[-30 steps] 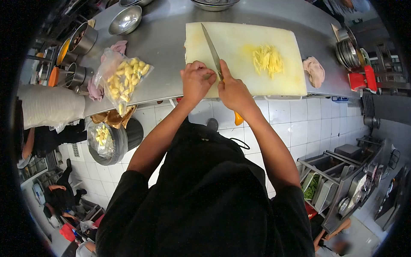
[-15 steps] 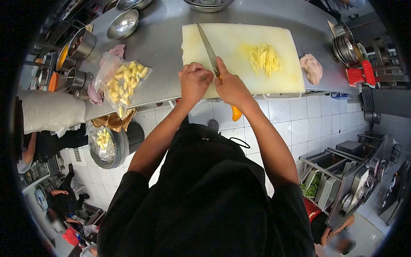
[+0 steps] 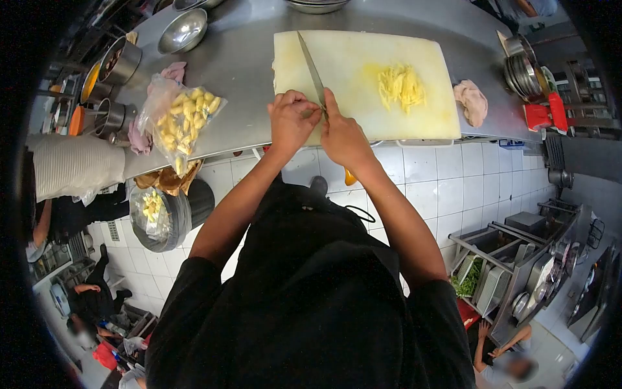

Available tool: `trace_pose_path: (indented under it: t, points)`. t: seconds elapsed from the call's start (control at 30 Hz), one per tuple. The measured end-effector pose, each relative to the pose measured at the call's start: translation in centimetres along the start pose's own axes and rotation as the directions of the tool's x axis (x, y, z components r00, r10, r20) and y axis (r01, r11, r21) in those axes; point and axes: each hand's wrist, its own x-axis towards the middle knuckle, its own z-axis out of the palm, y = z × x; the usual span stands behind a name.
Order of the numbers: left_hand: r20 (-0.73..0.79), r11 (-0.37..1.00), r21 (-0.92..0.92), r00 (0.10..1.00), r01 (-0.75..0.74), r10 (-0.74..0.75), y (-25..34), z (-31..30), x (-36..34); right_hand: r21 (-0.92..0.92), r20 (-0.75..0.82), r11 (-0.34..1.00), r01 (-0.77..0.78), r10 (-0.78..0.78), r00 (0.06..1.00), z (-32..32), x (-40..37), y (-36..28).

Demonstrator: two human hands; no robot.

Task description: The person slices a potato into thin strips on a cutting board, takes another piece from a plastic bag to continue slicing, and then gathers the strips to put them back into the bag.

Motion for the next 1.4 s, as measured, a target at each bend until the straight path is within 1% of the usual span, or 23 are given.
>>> trace_pose_path:
  t: [0.1, 0.2, 0.3, 0.4, 0.5, 0.6, 0.7, 0.73, 0.8, 0.87, 0.9, 0.93, 1.03, 1.07, 1.17, 1.3, 1.33, 1.4]
  points:
    - [0.029, 1.000, 0.003, 1.000, 0.002, -0.002, 0.3, -0.3, 0.2, -0.017, -0.019, 1.000, 0.005, -0.006, 1.000, -0.6, 1.6, 0.0]
    - [0.024, 0.999, 0.016, 0.999, -0.028, 0.028, 0.4, -0.4, 0.2, 0.131, 0.032, 0.990, -0.045, 0.041, 0.999, -1.9, 2.4, 0.3]
    - [-0.069, 0.995, -0.068, 0.995, -0.072, 0.067, 0.2, -0.3, 0.0, 0.259, -0.053, 0.966, -0.004, 0.018, 0.998, -2.3, 1.0, 0.7]
    - [-0.130, 0.977, -0.201, 0.990, -0.073, 0.047, 0.2, -0.9, 0.1, 0.430, -0.033, 0.903, -0.021, 0.039, 0.999, -2.7, -0.8, 0.5]
    - [-0.147, 0.954, -0.301, 0.988, -0.005, -0.041, 0.2, -1.6, 0.0, 0.438, 0.052, 0.892, -0.110, 0.097, 0.994, -2.8, -2.0, -0.1]
    - [-0.172, 0.959, -0.283, 0.984, 0.001, -0.052, -0.3, -2.8, 0.1, 0.386, 0.013, 0.922, -0.004, -0.001, 1.000, -0.7, -2.6, 1.6]
    - [-0.127, 0.925, -0.358, 0.974, 0.130, -0.186, 0.3, -4.8, -0.5, 0.264, 0.122, 0.962, -0.074, 0.043, 0.992, -0.5, -3.6, 2.0]
    - [-0.104, 0.922, -0.353, 0.973, 0.158, -0.207, 0.3, -5.2, -0.8, 0.274, 0.124, 0.957, -0.098, 0.066, 0.990, -0.8, -3.9, 2.2]
    - [-0.064, 0.917, -0.334, 0.966, 0.217, -0.252, 0.0, -6.1, -1.7, 0.204, 0.071, 0.975, -0.086, 0.072, 0.995, -1.6, -3.7, 3.5]
    - [-0.070, 0.926, -0.318, 0.969, 0.203, -0.237, -0.7, -6.3, -2.7, 0.137, -0.022, 0.989, -0.060, 0.064, 0.998, -2.1, -3.2, 5.1]
    - [-0.073, 0.930, -0.313, 0.972, 0.192, -0.225, -0.8, -6.4, -3.0, 0.101, -0.095, 0.994, -0.042, 0.051, 0.994, -2.8, -2.4, 6.1]
    - [-0.060, 0.920, -0.327, 0.966, 0.218, -0.250, -0.5, -6.5, -3.1, 0.063, -0.169, 0.998, -0.025, 0.035, 0.985, -3.6, -1.7, 6.8]
    - [-0.039, 0.934, -0.293, 0.973, 0.207, -0.228, -0.1, -6.9, -3.0, -0.088, -0.336, 0.995, -0.053, 0.020, 0.942, -6.3, -1.0, 7.3]
    - [-0.029, 0.925, -0.312, 0.971, 0.215, -0.236, 0.1, -6.8, -2.8, -0.100, -0.320, 0.991, -0.089, 0.053, 0.946, -7.2, -1.4, 7.3]
    - [0.002, 0.923, -0.329, 0.978, 0.198, -0.209, 2.0, -6.4, -1.7, -0.188, -0.501, 0.981, -0.054, -0.049, 0.864, -7.2, -2.7, 6.8]
    - [0.018, 0.963, -0.267, 0.999, -0.040, 0.046, 5.3, -4.1, 1.3, -0.095, -0.583, 0.992, -0.087, 0.015, 0.813, -6.3, -3.4, 7.4]
    - [0.020, 0.958, -0.255, 0.990, -0.131, 0.141, 6.4, -3.4, 2.2, -0.082, -0.589, 0.993, -0.088, 0.023, 0.808, -5.9, -3.6, 7.6]
    - [0.056, 0.940, -0.261, 0.968, -0.221, 0.243, 8.5, -1.3, 3.8, -0.061, -0.598, 0.995, -0.074, 0.023, 0.801, -5.6, -4.1, 7.6]
